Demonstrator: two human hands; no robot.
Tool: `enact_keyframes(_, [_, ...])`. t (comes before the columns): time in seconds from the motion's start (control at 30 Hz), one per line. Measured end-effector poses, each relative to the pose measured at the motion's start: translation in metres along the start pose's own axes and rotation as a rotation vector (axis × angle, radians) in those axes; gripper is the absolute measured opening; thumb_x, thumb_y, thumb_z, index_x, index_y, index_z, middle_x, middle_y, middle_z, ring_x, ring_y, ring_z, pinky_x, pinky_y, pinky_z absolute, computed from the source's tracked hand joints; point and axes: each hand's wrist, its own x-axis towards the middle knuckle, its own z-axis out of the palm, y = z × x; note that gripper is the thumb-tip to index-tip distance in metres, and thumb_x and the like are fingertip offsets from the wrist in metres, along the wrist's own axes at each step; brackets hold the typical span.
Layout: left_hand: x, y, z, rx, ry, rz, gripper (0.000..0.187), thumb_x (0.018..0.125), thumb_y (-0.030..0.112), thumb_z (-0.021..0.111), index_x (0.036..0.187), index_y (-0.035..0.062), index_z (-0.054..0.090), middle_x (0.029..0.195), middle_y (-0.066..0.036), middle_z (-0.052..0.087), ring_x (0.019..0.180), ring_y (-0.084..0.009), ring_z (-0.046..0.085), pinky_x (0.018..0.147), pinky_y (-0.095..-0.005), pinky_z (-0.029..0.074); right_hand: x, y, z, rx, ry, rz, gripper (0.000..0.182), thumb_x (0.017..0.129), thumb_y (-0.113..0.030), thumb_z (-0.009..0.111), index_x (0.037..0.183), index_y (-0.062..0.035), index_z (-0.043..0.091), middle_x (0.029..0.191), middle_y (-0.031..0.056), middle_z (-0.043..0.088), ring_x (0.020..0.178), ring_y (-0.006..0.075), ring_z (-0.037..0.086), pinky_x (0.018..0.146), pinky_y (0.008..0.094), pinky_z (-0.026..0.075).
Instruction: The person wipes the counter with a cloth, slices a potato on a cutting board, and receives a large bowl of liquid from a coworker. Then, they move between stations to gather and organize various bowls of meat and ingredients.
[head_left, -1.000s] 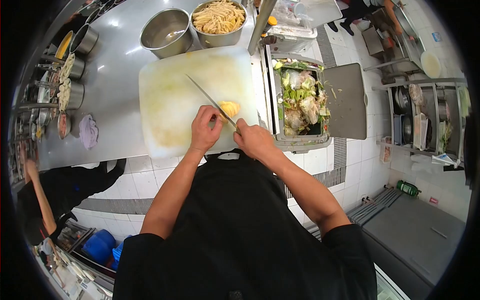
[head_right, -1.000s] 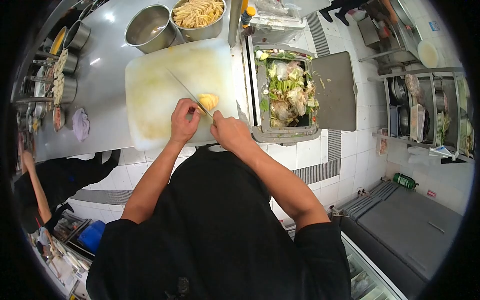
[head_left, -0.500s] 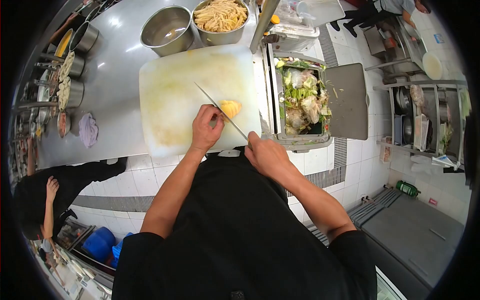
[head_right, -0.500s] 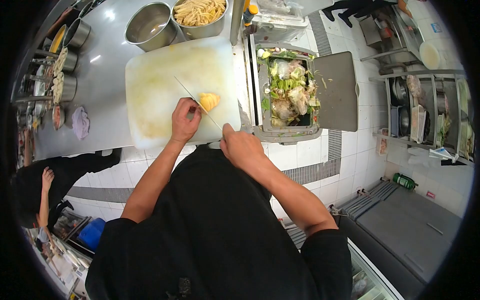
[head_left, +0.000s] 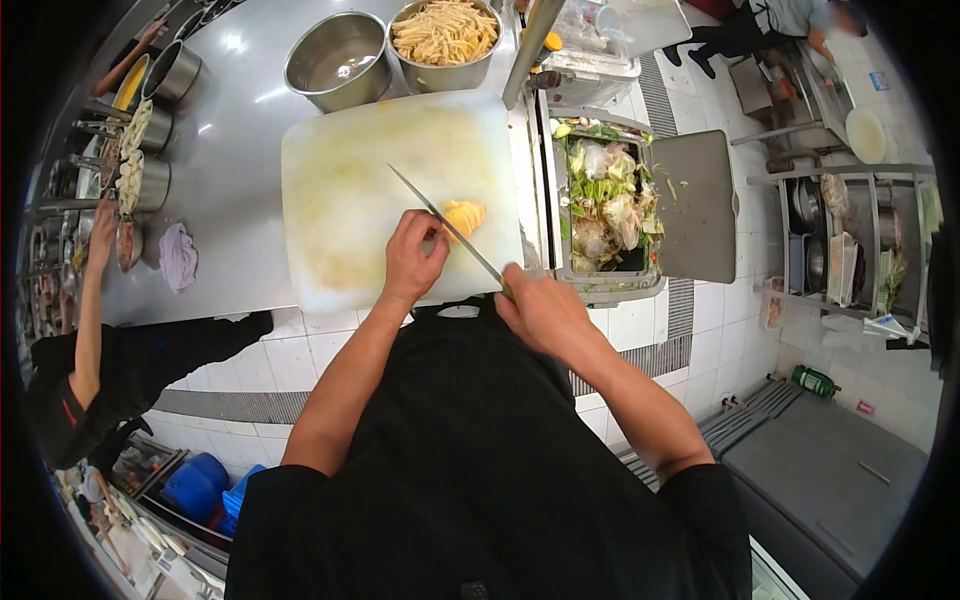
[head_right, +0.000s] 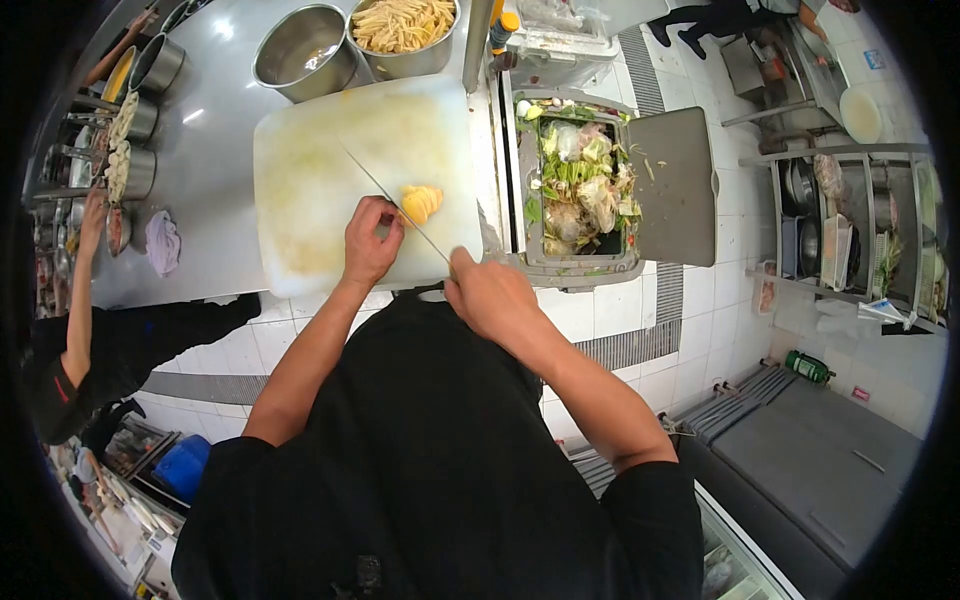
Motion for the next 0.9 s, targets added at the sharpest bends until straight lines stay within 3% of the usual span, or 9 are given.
enact_keyframes(0.33, [0.000,0.002,0.000,0.003,0.000,-0.052,0.013,0.082,0.003,0.067,0.094,0.0033,0.061,0.096,-0.011,0.062,0.077,-0.0265,0.066,0.071,-0.0343,0.056,0.003,0.002,0.015,-0.011,0.004,0.028,0.022,0.093,-0.020,0.059,0.099,0.0000,0.051,0.071,0.0237,0.066,0.069,0.0454,0.066,0.067,0.0552,0.053])
enact_keyframes(0.5, [-0.001,0.000,0.000,-0.035,-0.003,-0.031,0.015,0.082,0.003,0.068,0.095,0.0037,0.062,0.099,-0.011,0.062,0.079,-0.0263,0.067,0.071,-0.0343,0.056,0.054,0.010,0.058,0.011,0.132,0.006,0.025,0.095,-0.025,0.058,0.100,-0.0022,0.049,0.069,0.0251,0.065,0.067,0.0474,0.064,0.063,0.0576,0.050])
enact_keyframes(0.73, [-0.004,0.001,-0.001,-0.007,0.006,0.000,0.014,0.083,0.003,0.068,0.095,0.0034,0.062,0.098,-0.011,0.061,0.079,-0.0260,0.066,0.071,-0.0341,0.056,0.026,0.001,0.020,0.051,0.129,-0.040,0.023,0.093,-0.021,0.060,0.098,-0.0013,0.050,0.069,0.0242,0.065,0.068,0.0467,0.065,0.064,0.0571,0.050])
enact_keyframes(0.9, [-0.002,0.001,-0.001,0.019,-0.003,-0.027,0.013,0.082,0.003,0.068,0.094,0.0034,0.062,0.097,-0.011,0.062,0.078,-0.0254,0.067,0.071,-0.0343,0.056,-0.003,0.000,-0.003,0.010,0.008,0.007,0.021,0.093,-0.021,0.059,0.097,-0.0012,0.051,0.069,0.0251,0.065,0.068,0.0471,0.064,0.064,0.0570,0.050])
